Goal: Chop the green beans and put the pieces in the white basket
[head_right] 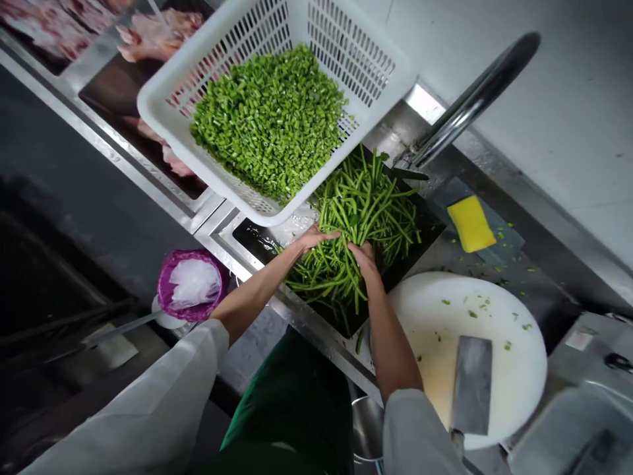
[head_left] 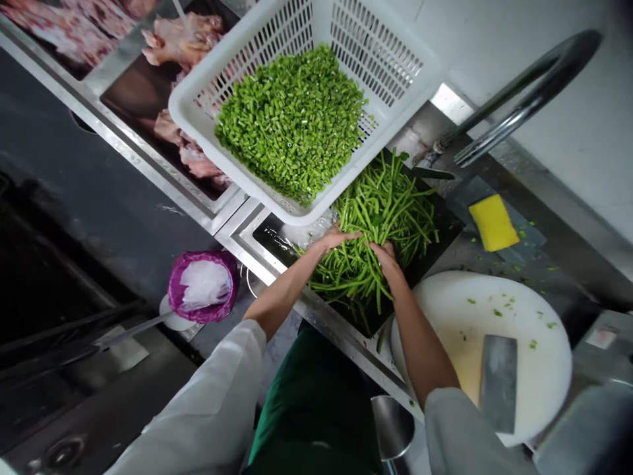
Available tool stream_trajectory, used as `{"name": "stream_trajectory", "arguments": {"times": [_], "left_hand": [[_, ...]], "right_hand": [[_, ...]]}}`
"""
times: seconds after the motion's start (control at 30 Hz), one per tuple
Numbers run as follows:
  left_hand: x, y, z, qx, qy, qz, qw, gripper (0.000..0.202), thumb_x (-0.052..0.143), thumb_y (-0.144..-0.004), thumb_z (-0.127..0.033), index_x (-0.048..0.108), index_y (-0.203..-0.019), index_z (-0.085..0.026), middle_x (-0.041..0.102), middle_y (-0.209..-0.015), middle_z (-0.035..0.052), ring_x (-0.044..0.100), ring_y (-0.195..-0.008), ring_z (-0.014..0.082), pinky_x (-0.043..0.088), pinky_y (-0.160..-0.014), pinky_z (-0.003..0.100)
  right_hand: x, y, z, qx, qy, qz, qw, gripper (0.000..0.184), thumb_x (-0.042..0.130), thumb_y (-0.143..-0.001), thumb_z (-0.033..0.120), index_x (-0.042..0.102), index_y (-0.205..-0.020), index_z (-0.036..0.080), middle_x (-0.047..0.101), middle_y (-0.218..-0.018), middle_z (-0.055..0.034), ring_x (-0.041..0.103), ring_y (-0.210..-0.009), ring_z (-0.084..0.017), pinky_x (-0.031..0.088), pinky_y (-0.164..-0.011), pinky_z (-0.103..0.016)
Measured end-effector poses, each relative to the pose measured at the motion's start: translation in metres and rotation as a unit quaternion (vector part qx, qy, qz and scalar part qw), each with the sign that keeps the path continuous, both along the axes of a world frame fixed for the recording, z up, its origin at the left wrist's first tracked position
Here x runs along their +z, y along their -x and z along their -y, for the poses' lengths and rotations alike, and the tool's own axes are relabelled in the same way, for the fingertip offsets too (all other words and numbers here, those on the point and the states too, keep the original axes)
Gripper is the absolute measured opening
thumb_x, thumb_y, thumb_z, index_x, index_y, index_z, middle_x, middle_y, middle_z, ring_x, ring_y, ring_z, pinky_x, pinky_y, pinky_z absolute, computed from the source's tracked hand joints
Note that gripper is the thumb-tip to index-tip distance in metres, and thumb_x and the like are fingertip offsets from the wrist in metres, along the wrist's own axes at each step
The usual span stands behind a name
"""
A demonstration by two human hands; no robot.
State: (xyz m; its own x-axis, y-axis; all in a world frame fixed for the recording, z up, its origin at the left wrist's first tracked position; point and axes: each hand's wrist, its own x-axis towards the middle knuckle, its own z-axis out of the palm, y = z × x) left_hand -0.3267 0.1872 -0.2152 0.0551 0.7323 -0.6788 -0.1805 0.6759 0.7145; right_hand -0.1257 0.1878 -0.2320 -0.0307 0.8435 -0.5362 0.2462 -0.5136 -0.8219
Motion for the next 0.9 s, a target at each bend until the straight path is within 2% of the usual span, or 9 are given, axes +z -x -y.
{"name": "stream_trajectory", "arguments": {"times": [0.13, 0.27, 0.33, 0.43, 0.53, 0.63, 0.7, 0.8, 0.9], "left_hand": [[0.032, -0.02, -0.009, -0.009, -0.022, 0.04, 0.999, 0.101, 0.099, -0.059, -0.041, 0.055, -0.145, -0.011, 0.071, -0.133, 0.0182, 0.059, -0.136, 0.0302, 0.04, -0.122, 0.043], [0.058, -0.025, -0.017, -0.06, -0.026, 0.147, 0.987, 0.082, 0.096, -0.065, -0.042, 0.063, -0.135, -0.013, 0.075, -0.124, 0.0172, 0.065, -0.128, 0.0307, 0.049, -0.114, 0.046], [0.063, -0.022, -0.02, -0.09, -0.019, 0.177, 0.98, 0.073, 0.094, -0.067, -0.044, 0.067, -0.128, -0.013, 0.075, -0.122, 0.0167, 0.067, -0.125, 0.0311, 0.053, -0.109, 0.046], [0.06, -0.021, -0.017, -0.106, -0.035, 0.095, 0.989, 0.075, 0.097, -0.061, -0.041, 0.069, -0.124, -0.014, 0.075, -0.125, 0.0139, 0.067, -0.125, 0.0301, 0.052, -0.111, 0.042], [0.051, -0.03, -0.007, -0.112, -0.032, 0.007, 0.993, 0.078, 0.099, -0.054, -0.038, 0.07, -0.122, -0.013, 0.077, -0.12, 0.0117, 0.069, -0.121, 0.0295, 0.053, -0.11, 0.039], [0.042, -0.04, 0.008, -0.093, -0.028, 0.025, 0.995, 0.071, 0.096, -0.06, -0.037, 0.069, -0.121, -0.013, 0.079, -0.114, 0.0106, 0.073, -0.11, 0.0272, 0.056, -0.105, 0.04], [0.042, -0.041, 0.017, -0.07, -0.04, 0.037, 0.996, 0.065, 0.095, -0.062, -0.032, 0.069, -0.118, -0.014, 0.079, -0.109, 0.0097, 0.074, -0.105, 0.0249, 0.056, -0.104, 0.04], [0.056, -0.038, 0.023, -0.05, -0.082, 0.061, 0.993, 0.067, 0.095, -0.062, -0.025, 0.067, -0.121, -0.013, 0.079, -0.104, 0.0086, 0.074, -0.1, 0.0226, 0.055, -0.104, 0.04], [0.087, -0.034, 0.02, -0.078, -0.167, 0.099, 0.978, 0.088, 0.098, -0.056, -0.03, 0.061, -0.133, -0.013, 0.077, -0.114, 0.0105, 0.073, -0.104, 0.0241, 0.054, -0.105, 0.042]], "right_hand": [[0.048, -0.027, -0.005, -0.042, -0.057, 0.001, 0.997, 0.052, 0.077, -0.065, 0.049, 0.072, -0.107, 0.02, 0.079, -0.101, -0.0049, 0.073, -0.097, -0.025, 0.057, -0.091, -0.037], [0.099, -0.054, 0.0, -0.056, -0.109, -0.002, 0.992, 0.052, 0.079, -0.065, 0.048, 0.071, -0.108, 0.019, 0.078, -0.091, -0.0052, 0.073, -0.092, -0.026, 0.057, -0.087, -0.037], [0.113, -0.065, 0.006, -0.069, -0.11, -0.013, 0.991, 0.052, 0.08, -0.064, 0.048, 0.072, -0.107, 0.018, 0.078, -0.092, -0.0064, 0.072, -0.091, -0.026, 0.057, -0.085, -0.036], [0.113, -0.069, 0.016, -0.088, -0.062, -0.013, 0.994, 0.053, 0.08, -0.062, 0.05, 0.073, -0.103, 0.018, 0.079, -0.093, -0.0068, 0.073, -0.092, -0.027, 0.057, -0.086, -0.037], [0.095, -0.052, 0.023, -0.063, -0.027, -0.031, 0.997, 0.054, 0.078, -0.064, 0.054, 0.073, -0.104, 0.019, 0.079, -0.095, -0.0056, 0.072, -0.1, -0.029, 0.056, -0.094, -0.042], [0.08, -0.03, 0.028, -0.031, -0.06, -0.035, 0.997, 0.057, 0.074, -0.069, 0.057, 0.072, -0.114, 0.021, 0.078, -0.103, -0.005, 0.07, -0.11, -0.029, 0.052, -0.103, -0.047], [0.08, -0.021, 0.031, -0.004, -0.103, 0.005, 0.995, 0.06, 0.076, -0.069, 0.055, 0.07, -0.119, 0.021, 0.077, -0.11, -0.0058, 0.068, -0.116, -0.029, 0.049, -0.108, -0.048], [0.098, -0.021, 0.035, 0.024, -0.169, 0.06, 0.983, 0.065, 0.083, -0.066, 0.049, 0.067, -0.124, 0.022, 0.074, -0.12, -0.0079, 0.065, -0.121, -0.028, 0.046, -0.112, -0.046], [0.127, -0.032, 0.034, 0.022, -0.217, 0.052, 0.974, 0.066, 0.087, -0.065, 0.046, 0.067, -0.122, 0.022, 0.074, -0.118, -0.0088, 0.067, -0.117, -0.028, 0.048, -0.11, -0.045]]}}
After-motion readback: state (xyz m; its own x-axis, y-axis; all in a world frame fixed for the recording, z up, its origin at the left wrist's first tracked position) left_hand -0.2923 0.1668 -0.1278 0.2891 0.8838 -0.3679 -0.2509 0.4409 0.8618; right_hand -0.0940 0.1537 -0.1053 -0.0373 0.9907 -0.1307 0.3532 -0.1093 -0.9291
